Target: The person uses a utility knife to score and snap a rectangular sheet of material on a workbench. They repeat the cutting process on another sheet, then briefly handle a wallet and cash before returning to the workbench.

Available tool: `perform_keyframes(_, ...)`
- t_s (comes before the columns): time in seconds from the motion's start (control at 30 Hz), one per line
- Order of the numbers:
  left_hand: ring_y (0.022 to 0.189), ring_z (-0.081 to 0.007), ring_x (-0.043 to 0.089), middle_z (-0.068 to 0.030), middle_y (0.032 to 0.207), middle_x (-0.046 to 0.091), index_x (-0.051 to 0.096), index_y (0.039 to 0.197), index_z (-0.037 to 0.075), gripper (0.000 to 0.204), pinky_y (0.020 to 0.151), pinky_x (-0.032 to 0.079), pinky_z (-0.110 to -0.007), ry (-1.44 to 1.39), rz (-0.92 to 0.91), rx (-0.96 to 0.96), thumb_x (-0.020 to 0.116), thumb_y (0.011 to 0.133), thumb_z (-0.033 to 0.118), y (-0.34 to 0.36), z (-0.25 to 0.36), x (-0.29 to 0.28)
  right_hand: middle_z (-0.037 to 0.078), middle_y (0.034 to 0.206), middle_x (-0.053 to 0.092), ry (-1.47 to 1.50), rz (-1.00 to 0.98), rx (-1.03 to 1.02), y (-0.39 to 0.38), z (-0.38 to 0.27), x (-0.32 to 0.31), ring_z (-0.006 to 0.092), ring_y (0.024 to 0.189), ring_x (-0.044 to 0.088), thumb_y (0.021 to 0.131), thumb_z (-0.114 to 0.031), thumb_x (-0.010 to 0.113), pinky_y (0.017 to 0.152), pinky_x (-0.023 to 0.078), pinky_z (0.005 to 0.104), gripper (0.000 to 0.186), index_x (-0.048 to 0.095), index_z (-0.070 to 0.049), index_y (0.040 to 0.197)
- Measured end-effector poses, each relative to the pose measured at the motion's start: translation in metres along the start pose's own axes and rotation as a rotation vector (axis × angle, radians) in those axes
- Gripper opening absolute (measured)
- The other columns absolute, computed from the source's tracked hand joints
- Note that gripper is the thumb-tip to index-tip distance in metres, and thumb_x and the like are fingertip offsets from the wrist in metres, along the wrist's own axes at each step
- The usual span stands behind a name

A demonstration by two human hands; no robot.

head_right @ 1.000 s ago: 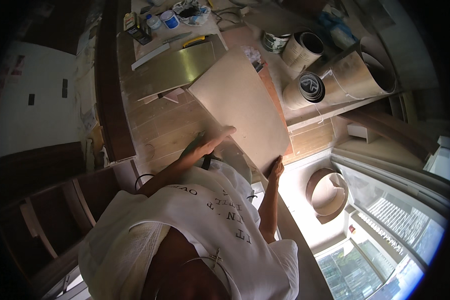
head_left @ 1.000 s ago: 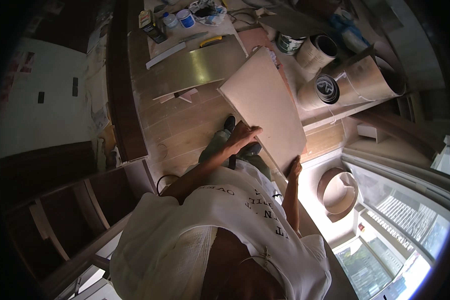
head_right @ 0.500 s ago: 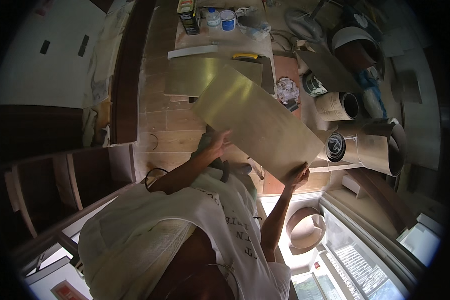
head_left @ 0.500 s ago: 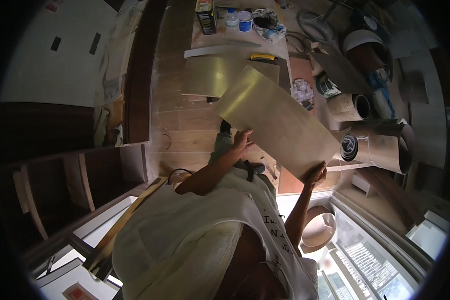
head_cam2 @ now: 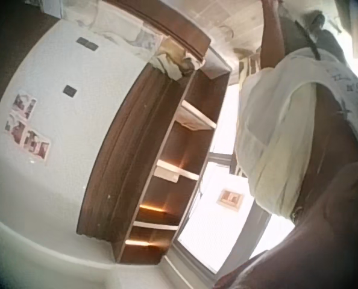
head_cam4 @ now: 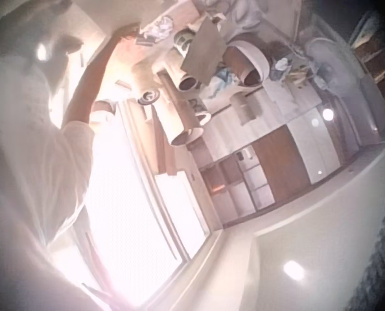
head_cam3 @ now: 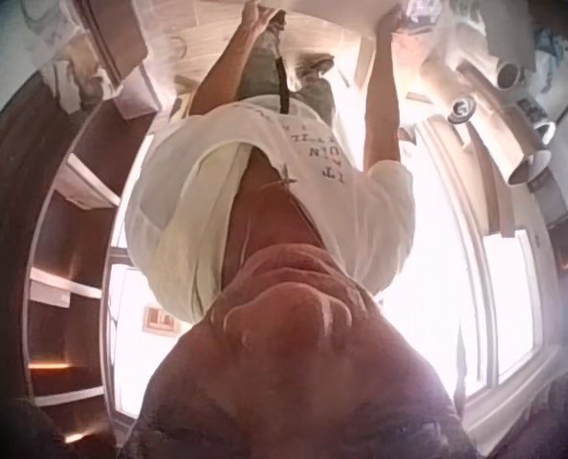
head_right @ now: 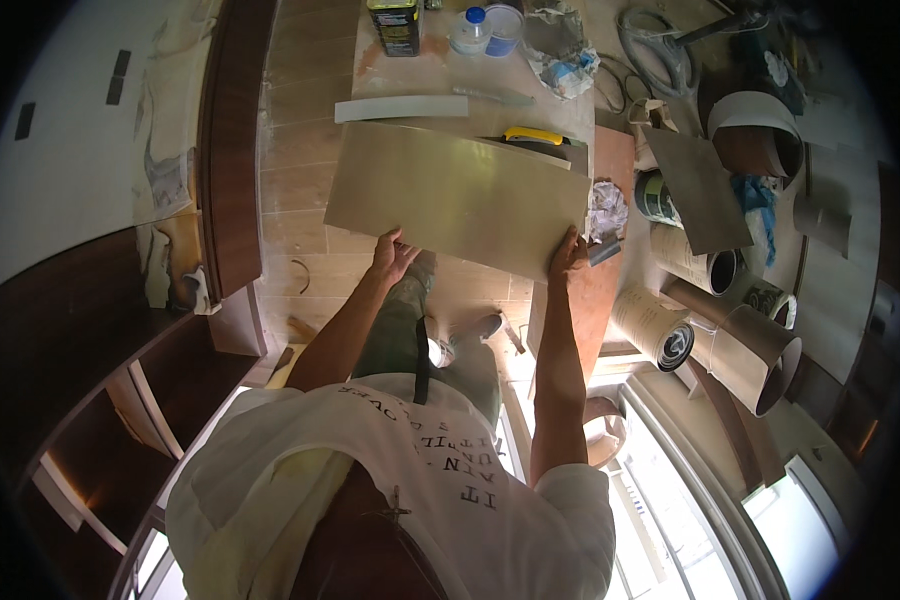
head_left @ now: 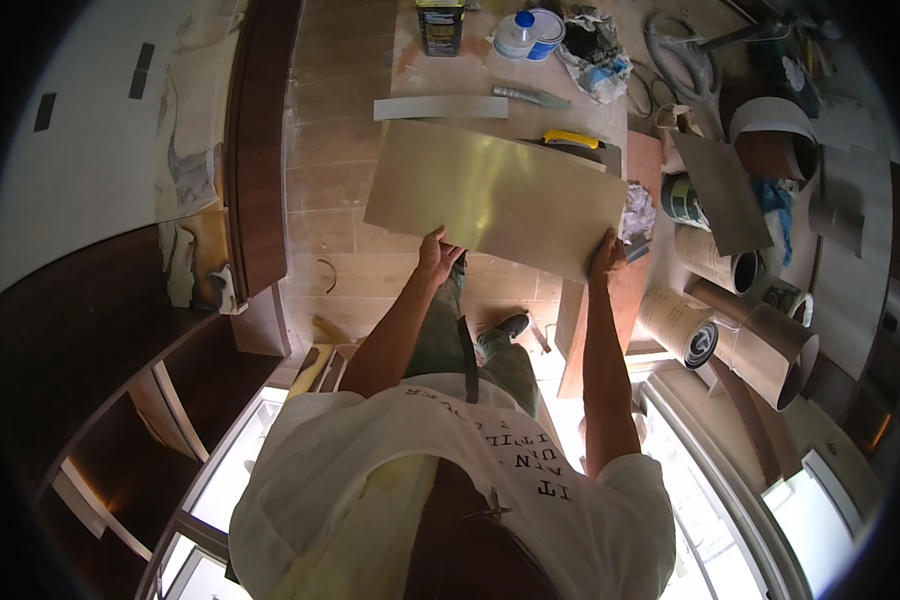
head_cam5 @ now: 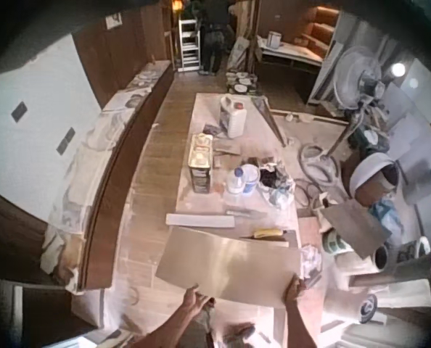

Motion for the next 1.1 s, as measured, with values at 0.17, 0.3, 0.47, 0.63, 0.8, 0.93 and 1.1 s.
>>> perform_keyframes(0.17,0.123,-0.0320,0.051,-0.0157,0.129,0.050,0.047,0.123,-0.001,0.037,0.108,0.043,-0.047,0.303,0.035,-0.249,0.057,0.098,0.024,0.011,0.008,-0.030,0.013,0.081,0.070,-0.186,-0.025,0.189,0.008,-0.017,0.037,0.0237,0.075,0.065,0.092,-0.041,0.064,0.070,0.050,0.0373,0.042,0.073,-0.003,0.106)
perform_keyframes(0.3,0.113,-0.0321,0.059,-0.0206,0.127,0.056,0.045,0.135,-0.003,0.054,0.097,0.047,-0.040,1.058,0.255,0.315,0.062,0.095,0.028,0.012,0.087,-0.081,0.020,0.115,0.065,-0.257,-0.111,0.223,0.032,0.001,0.040,0.0331,0.108,0.062,0.086,-0.040,0.070,0.092,0.048,0.0409,0.057,0.059,-0.008,0.132)
perform_keyframes(0.47,0.119,-0.0354,0.055,-0.0302,0.127,0.054,0.048,0.132,-0.011,0.052,0.098,0.048,-0.039,1.438,0.541,0.909,0.060,0.088,0.016,0.022,0.201,-0.047,0.020,0.120,0.064,-0.411,-0.233,0.192,0.048,0.034,0.049,0.0361,0.105,0.065,0.087,-0.046,0.069,0.089,0.052,0.0421,0.062,0.056,-0.007,0.133)
perform_keyframes(0.63,0.107,-0.0355,0.063,-0.0260,0.117,0.063,0.056,0.127,-0.005,0.050,0.091,0.050,-0.044,1.454,0.420,0.603,0.061,0.084,0.021,0.090,0.235,-0.049,0.021,0.099,0.068,-0.401,-0.355,0.249,0.049,0.024,0.104,0.0358,0.093,0.065,0.084,-0.040,0.070,0.082,0.049,0.0446,0.047,0.065,-0.002,0.111)
perform_keyframes(0.8,0.094,-0.0376,0.068,-0.0223,0.102,0.070,0.063,0.117,0.000,0.040,0.081,0.053,-0.047,1.411,0.416,0.472,0.060,0.083,0.022,0.089,0.214,-0.003,0.020,0.093,0.067,-0.432,-0.304,0.135,0.066,0.021,0.101,0.0379,0.088,0.064,0.083,-0.040,0.071,0.076,0.047,0.0455,0.043,0.063,-0.002,0.101)
perform_keyframes(0.93,0.099,-0.0424,0.065,-0.0249,0.105,0.068,0.064,0.113,0.001,0.039,0.084,0.052,-0.049,1.490,0.525,0.555,0.057,0.081,0.019,0.076,0.224,-0.017,0.020,0.107,0.068,-0.478,-0.392,0.152,0.056,-0.016,0.106,0.0399,0.100,0.064,0.083,-0.042,0.071,0.086,0.049,0.0465,0.050,0.065,-0.003,0.113)
perform_keyframes(1.1,0.102,-0.0417,0.064,-0.0250,0.107,0.068,0.064,0.116,0.001,0.043,0.089,0.051,-0.048,1.472,0.558,0.576,0.057,0.077,0.018,0.067,0.228,-0.004,0.024,0.113,0.066,-0.509,-0.423,0.106,0.064,0.011,0.103,0.0415,0.106,0.061,0.083,-0.043,0.073,0.092,0.047,0.0486,0.055,0.065,0.000,0.117)
Point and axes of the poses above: each hand's wrist, its own y-axis towards the middle knuckle, its own x-axis out of the palm, z = x × y, the point moved 9 cm from there along y, towards the middle knuckle
